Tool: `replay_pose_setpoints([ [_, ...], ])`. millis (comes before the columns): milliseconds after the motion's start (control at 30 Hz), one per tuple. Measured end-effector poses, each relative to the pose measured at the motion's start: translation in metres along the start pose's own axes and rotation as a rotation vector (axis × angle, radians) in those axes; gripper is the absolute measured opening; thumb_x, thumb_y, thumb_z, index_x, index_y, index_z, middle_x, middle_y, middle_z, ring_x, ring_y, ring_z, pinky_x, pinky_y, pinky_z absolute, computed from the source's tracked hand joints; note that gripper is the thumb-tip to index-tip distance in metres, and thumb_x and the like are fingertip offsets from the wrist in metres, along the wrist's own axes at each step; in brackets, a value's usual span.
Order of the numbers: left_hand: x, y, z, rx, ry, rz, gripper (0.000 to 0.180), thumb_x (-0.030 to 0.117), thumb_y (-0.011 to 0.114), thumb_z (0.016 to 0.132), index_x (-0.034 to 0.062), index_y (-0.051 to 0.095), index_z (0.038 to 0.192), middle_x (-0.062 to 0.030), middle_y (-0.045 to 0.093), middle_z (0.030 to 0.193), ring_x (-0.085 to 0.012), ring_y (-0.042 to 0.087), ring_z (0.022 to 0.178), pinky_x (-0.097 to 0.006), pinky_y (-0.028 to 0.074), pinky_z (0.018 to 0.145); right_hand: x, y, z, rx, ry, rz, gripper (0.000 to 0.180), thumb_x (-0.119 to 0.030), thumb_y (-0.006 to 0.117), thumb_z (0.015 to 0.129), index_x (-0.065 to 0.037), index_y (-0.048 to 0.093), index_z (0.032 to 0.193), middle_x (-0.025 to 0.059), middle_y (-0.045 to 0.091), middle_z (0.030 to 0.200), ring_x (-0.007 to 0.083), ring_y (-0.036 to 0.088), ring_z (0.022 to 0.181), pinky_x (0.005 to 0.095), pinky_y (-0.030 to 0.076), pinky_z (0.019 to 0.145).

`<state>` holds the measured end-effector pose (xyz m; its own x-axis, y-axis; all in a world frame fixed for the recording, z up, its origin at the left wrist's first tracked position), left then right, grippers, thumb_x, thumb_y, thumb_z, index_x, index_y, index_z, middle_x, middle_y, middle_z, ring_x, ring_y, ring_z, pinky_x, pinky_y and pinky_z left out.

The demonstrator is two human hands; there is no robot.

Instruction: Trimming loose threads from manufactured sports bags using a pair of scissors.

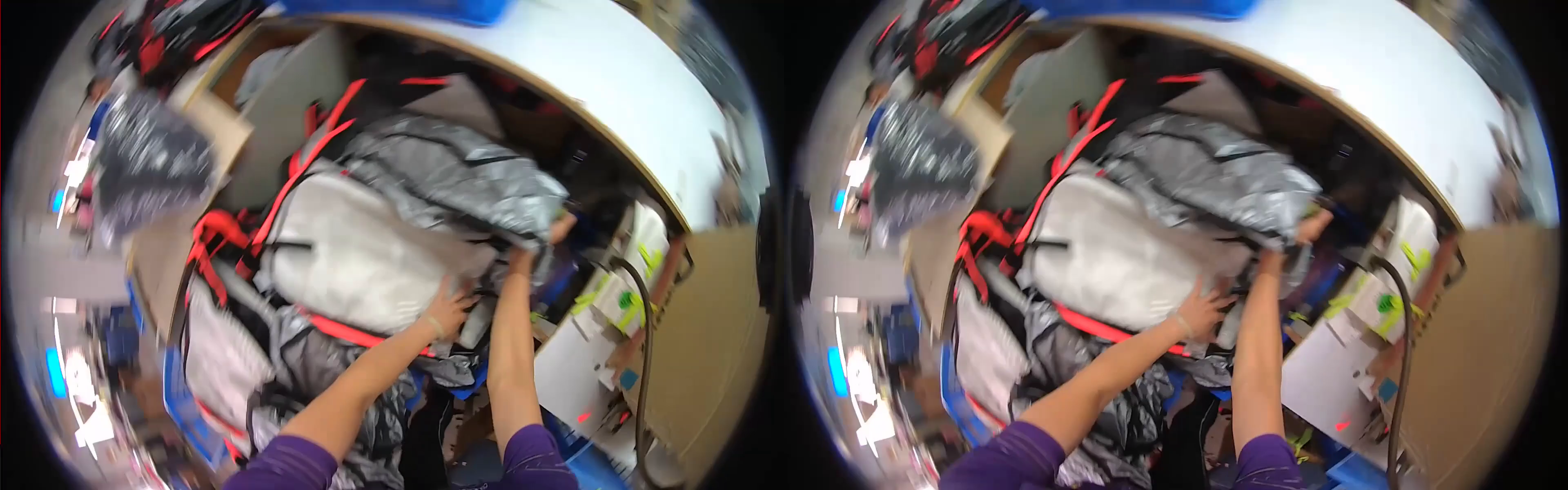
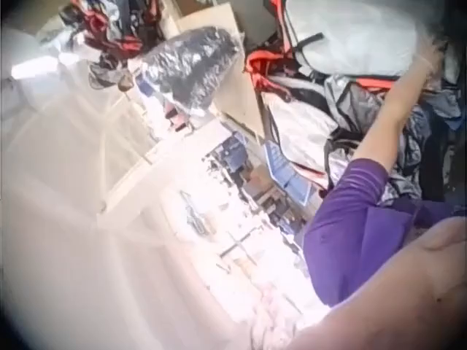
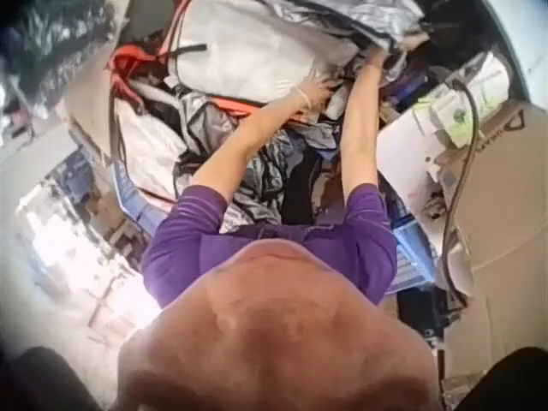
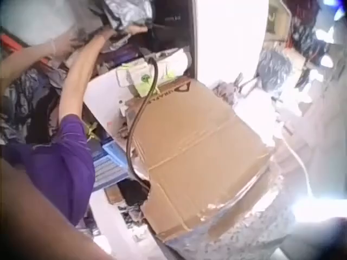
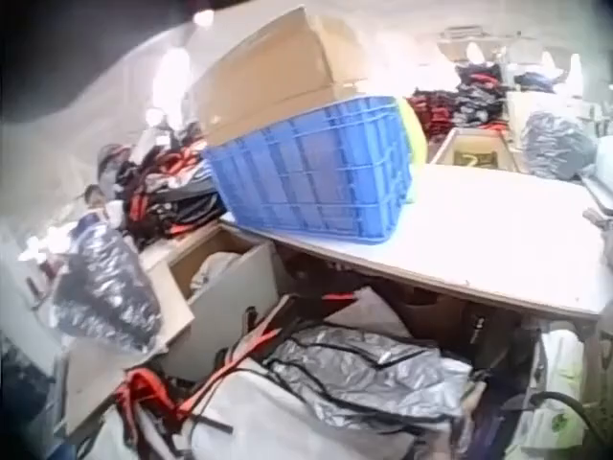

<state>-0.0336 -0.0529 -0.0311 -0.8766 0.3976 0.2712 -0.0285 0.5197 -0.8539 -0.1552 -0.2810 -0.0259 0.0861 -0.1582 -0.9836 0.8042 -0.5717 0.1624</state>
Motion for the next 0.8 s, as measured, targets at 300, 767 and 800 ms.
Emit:
replay_pose_setpoints([
  [300, 0.031, -0.182, -0.240, 1.062, -0.424, -0.409, 0.042, 0.023, 0.073, 0.074, 0.0054, 0.059, 0.109, -0.0146, 0.054, 0.119, -0.0360, 0.050, 0.113, -0.047, 0.040, 0.095, -0.288, 0.035, -0.043, -0.347, -0.151, -0.058, 0.019, -0.006, 0.070, 0.081, 0.000, 0.053, 0.084, 0.0066, 0.059, 0.070, 0.0067, 0.047, 0.053, 0.0189, 0.037, 0.045],
  [767, 0.118, 0.066, -0.519, 0.796, -1.344, -0.679, 0.062, 0.052, 0.055, 0.085, 0.0026, 0.054, 0.122, -0.0163, 0.056, 0.107, -0.0336, 0.053, 0.100, -0.045, 0.045, 0.083, -0.300, 0.192, -0.549, -1.871, -0.113, -0.012, 0.043, -0.017, 0.069, 0.084, 0.001, 0.041, 0.111, 0.0195, 0.060, 0.095, 0.0315, 0.063, 0.089, 0.0408, 0.050, 0.079],
  [800, 0.124, 0.053, -0.514, 0.840, -1.319, -0.676, 0.064, 0.053, 0.056, 0.084, 0.0016, 0.053, 0.123, -0.0155, 0.056, 0.105, -0.0332, 0.053, 0.099, -0.044, 0.044, 0.082, -0.283, 0.205, -0.555, -1.711, -0.538, -0.179, 0.043, -0.015, 0.070, 0.080, 0.002, 0.041, 0.106, 0.0249, 0.061, 0.095, 0.0419, 0.061, 0.091, 0.0485, 0.048, 0.077],
])
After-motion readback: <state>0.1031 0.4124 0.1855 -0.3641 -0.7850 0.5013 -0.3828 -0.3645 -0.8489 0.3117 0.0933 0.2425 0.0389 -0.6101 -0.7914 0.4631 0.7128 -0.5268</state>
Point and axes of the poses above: each hand's wrist, its own z-axis towards the middle knuckle, its own y-axis out of the palm, x = y × z, the point moved 7 cm from there along z, towards the middle knuckle
